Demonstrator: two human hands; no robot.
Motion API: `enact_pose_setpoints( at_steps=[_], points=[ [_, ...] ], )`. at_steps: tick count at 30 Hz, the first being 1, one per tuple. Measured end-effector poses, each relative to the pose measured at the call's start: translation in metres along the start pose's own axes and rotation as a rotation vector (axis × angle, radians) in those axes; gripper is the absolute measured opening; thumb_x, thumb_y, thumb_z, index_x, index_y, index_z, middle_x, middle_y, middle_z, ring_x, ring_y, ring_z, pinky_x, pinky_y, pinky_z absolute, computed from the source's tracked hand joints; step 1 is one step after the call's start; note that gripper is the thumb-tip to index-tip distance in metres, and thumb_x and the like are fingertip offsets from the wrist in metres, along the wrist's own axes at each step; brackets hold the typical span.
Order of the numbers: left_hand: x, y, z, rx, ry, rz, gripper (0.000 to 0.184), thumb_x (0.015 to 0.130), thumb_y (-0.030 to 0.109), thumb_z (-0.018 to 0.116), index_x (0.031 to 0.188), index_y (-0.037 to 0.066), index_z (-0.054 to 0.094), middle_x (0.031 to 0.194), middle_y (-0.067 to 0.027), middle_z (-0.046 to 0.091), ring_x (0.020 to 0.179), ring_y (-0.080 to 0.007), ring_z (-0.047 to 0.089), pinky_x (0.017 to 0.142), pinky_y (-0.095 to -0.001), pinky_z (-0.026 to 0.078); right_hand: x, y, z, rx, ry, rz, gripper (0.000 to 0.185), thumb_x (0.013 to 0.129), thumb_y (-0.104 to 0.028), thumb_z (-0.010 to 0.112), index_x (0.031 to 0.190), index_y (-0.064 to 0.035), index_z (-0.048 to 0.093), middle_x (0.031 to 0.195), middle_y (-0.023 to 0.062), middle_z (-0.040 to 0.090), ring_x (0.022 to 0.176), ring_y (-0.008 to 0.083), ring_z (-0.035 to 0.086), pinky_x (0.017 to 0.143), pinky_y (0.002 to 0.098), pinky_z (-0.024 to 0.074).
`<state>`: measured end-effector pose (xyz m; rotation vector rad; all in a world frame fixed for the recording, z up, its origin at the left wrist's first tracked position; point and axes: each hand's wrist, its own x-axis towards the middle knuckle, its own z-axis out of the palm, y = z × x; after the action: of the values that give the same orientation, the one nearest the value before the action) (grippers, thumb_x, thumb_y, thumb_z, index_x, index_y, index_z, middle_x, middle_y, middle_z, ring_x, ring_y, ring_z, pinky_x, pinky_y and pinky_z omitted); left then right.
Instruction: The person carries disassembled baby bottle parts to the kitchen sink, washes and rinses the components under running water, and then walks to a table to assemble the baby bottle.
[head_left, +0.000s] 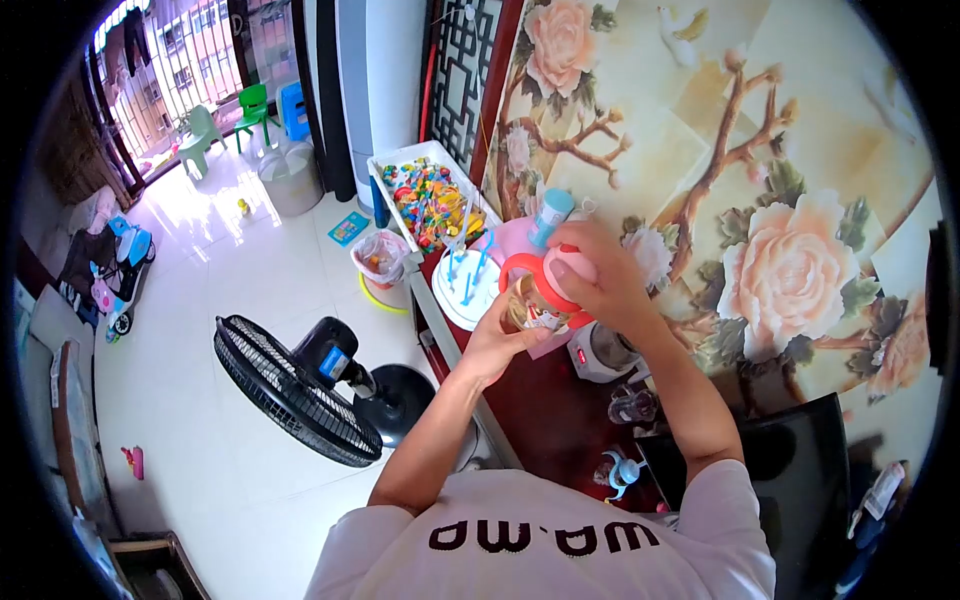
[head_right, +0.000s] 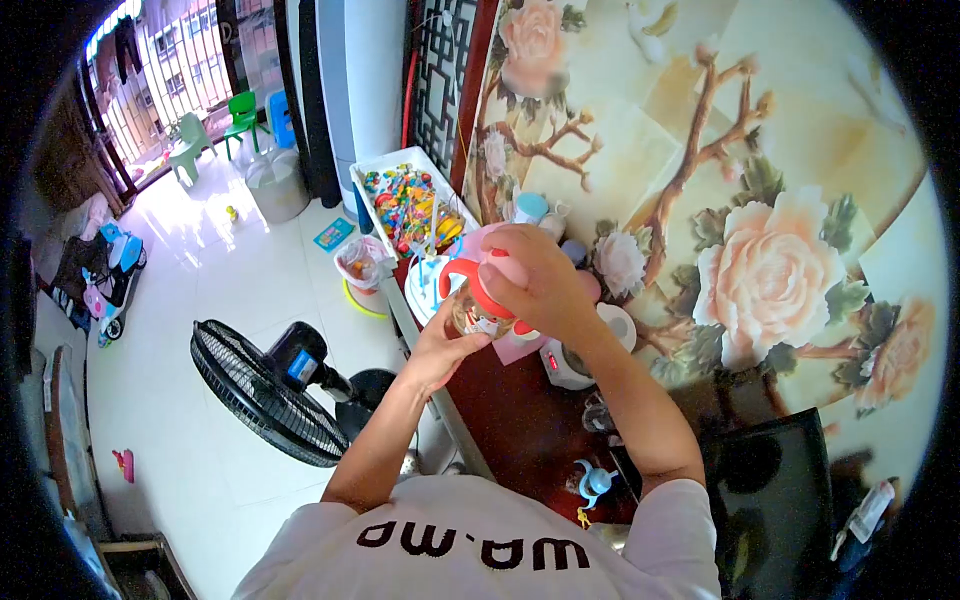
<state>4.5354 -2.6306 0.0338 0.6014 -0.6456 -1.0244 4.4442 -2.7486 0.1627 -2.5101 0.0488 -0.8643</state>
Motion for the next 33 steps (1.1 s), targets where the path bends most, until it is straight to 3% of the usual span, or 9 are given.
enact_pose_setpoints(
  at_steps=[3, 4, 6, 10, 12, 15, 20, 27, 33],
  points=[
    [-0.011, -0.022, -0.025, 0.0, -0.049, -0.143, 0.066, 0.075, 0.003, 0.07, 0.132, 0.004, 0.037, 0.119, -0.0048, 0.051, 0.111, -0.0165, 0.049, 0.096, -0.0316, 0.039, -0.016, -0.003, 0.007, -0.091, -0.2, -0.001, 0.038, 0.075, -0.018, 0.067, 0.107, -0.0036, 0.054, 0.108, 0.0142, 0.053, 0.098, 0.0293, 0.054, 0.087, 0.0356, 0.0422],
    [-0.019, -0.033, -0.04, -0.01, -0.05, -0.264, 0.073, 0.076, 0.004, 0.069, 0.137, 0.004, 0.028, 0.13, -0.0067, 0.043, 0.12, -0.019, 0.043, 0.103, -0.0354, 0.034, -0.025, -0.002, 0.011, -0.073, -0.214, 0.017, 0.038, 0.075, -0.018, 0.067, 0.107, -0.0036, 0.054, 0.108, 0.0142, 0.053, 0.098, 0.0293, 0.054, 0.087, 0.0356, 0.0422],
    [-0.034, -0.046, -0.053, 0.007, -0.086, -0.296, 0.074, 0.076, 0.005, 0.069, 0.138, 0.004, 0.028, 0.13, -0.0058, 0.042, 0.12, -0.0184, 0.042, 0.103, -0.0349, 0.033, -0.049, 0.004, 0.018, -0.093, -0.412, 0.055, 0.045, 0.072, -0.022, 0.069, 0.11, -0.0064, 0.052, 0.105, 0.0155, 0.052, 0.096, 0.0346, 0.053, 0.084, 0.04, 0.0427],
    [-0.065, -0.078, -0.072, 0.262, -0.073, -0.457, 0.062, 0.075, 0.01, 0.072, 0.129, 0.008, 0.042, 0.113, -0.0003, 0.053, 0.106, -0.0132, 0.05, 0.094, -0.0304, 0.039, -0.112, 0.036, 0.048, 0.012, -0.525, 0.153, 0.051, 0.069, -0.021, 0.071, 0.113, -0.0064, 0.051, 0.105, 0.016, 0.051, 0.097, 0.0345, 0.052, 0.084, 0.0408, 0.0431],
    [-0.08, -0.095, -0.08, 0.279, -0.088, -0.449, 0.066, 0.075, 0.016, 0.073, 0.131, 0.006, 0.04, 0.118, -0.0061, 0.053, 0.111, -0.0164, 0.049, 0.093, -0.0315, 0.04, -0.143, 0.044, 0.062, -0.012, -0.54, 0.188, 0.051, 0.07, -0.023, 0.071, 0.113, -0.006, 0.05, 0.107, 0.0161, 0.05, 0.098, 0.0349, 0.051, 0.084, 0.041, 0.0431],
    [-0.109, -0.098, -0.092, 0.625, 0.126, -0.696, 0.075, 0.079, 0.029, 0.068, 0.138, 0.003, 0.03, 0.131, -0.015, 0.044, 0.116, -0.0232, 0.048, 0.096, -0.0335, 0.038, -0.195, 0.058, 0.084, -0.135, -0.614, 0.29, 0.054, 0.068, -0.026, 0.073, 0.114, -0.0067, 0.05, 0.109, 0.0139, 0.049, 0.098, 0.0352, 0.05, 0.085, 0.0399, 0.043],
    [-0.165, -0.066, -0.086, 0.516, 0.238, -0.68, 0.064, 0.083, 0.025, 0.063, 0.137, 0.006, 0.033, 0.132, -0.0157, 0.043, 0.116, -0.0237, 0.048, 0.093, -0.035, 0.041, -0.255, 0.071, 0.11, -0.273, -0.692, 0.519, 0.052, 0.072, -0.031, 0.071, 0.112, -0.0082, 0.049, 0.108, 0.0148, 0.046, 0.101, 0.0367, 0.048, 0.081, 0.0444, 0.0466],
    [-0.206, -0.029, -0.063, 0.33, 0.417, -0.555, 0.056, 0.083, 0.015, 0.064, 0.132, 0.006, 0.04, 0.124, -0.0131, 0.049, 0.108, -0.0218, 0.052, 0.087, -0.0321, 0.046, -0.279, 0.073, 0.123, -0.316, -0.669, 0.518, 0.056, 0.071, -0.035, 0.072, 0.114, -0.0085, 0.049, 0.108, 0.0141, 0.046, 0.1, 0.0355, 0.05, 0.076, 0.0444, 0.0486],
    [-0.214, -0.006, -0.048, 0.29, 0.418, -0.495, 0.05, 0.085, 0.01, 0.061, 0.131, 0.007, 0.042, 0.124, -0.0131, 0.049, 0.108, -0.0216, 0.053, 0.089, -0.0319, 0.045, -0.28, 0.105, 0.108, 0.072, -0.64, 0.78, 0.056, 0.079, -0.031, 0.064, 0.125, -0.0044, 0.046, 0.115, 0.019, 0.055, 0.106, 0.0344, 0.053, 0.088, 0.0396, 0.0439]
  ],
)
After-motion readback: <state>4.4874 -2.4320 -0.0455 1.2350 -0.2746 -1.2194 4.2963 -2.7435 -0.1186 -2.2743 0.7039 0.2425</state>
